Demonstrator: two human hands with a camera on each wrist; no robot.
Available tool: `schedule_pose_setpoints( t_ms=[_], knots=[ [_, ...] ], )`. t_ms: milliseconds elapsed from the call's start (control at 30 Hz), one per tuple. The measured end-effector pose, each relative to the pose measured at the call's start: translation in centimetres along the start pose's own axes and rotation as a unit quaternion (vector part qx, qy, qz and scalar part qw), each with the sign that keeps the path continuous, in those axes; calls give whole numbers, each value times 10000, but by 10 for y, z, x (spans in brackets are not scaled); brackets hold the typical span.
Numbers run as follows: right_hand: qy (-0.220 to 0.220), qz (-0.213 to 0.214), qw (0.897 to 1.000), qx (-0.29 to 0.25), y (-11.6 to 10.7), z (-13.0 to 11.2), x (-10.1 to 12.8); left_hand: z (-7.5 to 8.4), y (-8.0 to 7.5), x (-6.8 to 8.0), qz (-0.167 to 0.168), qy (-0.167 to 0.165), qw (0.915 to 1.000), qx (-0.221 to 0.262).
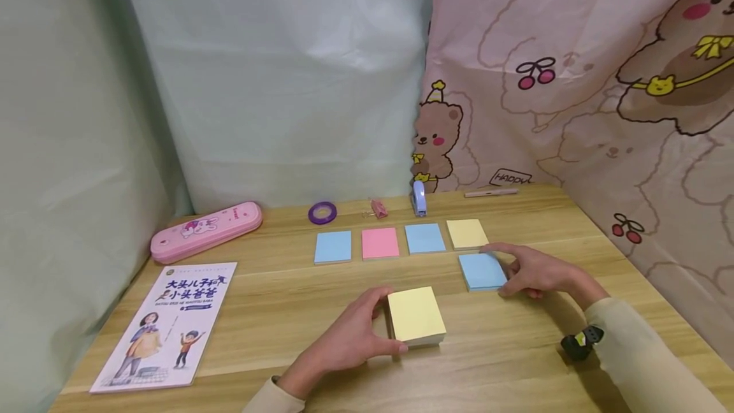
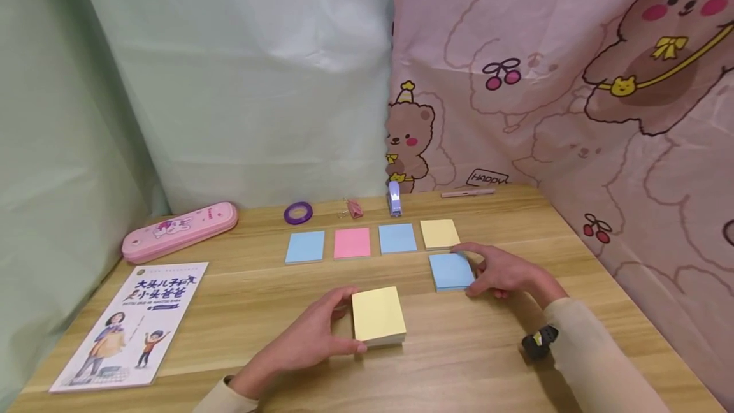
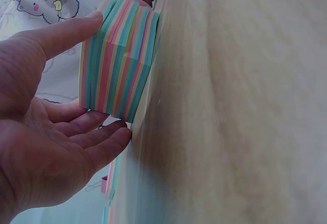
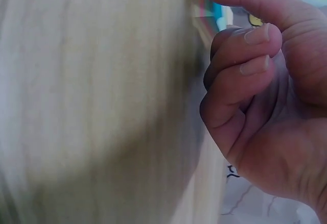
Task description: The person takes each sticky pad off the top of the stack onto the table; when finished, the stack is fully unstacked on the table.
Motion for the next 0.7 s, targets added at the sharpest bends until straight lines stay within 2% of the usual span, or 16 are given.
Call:
schedule_pose_setpoints(
  t_ms=[167, 333, 467, 700],
  knots=[
    [-117, 63, 9999, 69, -4, -12, 6, 0, 1, 0, 41, 47, 10000, 8],
    [-493, -51, 9987, 142, 3, -32, 9, 1, 2, 2, 3, 26, 10000, 21],
    [-863, -241, 9960, 61, 22, -48, 9, 0, 2, 2, -12, -7, 10000, -38],
    [-1287, -689, 9893, -26, 74, -73, 4, -1, 0, 0, -10, -45, 9999, -92]
  ],
)
Point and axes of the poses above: each hand's wrist, its own x-axis away from the middle knuckle, its own y-axis out of the palm, z = x × y, the point moved 4 cm from there along -x, towards the middle knuckle, and after that the axes turned 12 degrees about -x, right-handed, at the moved point
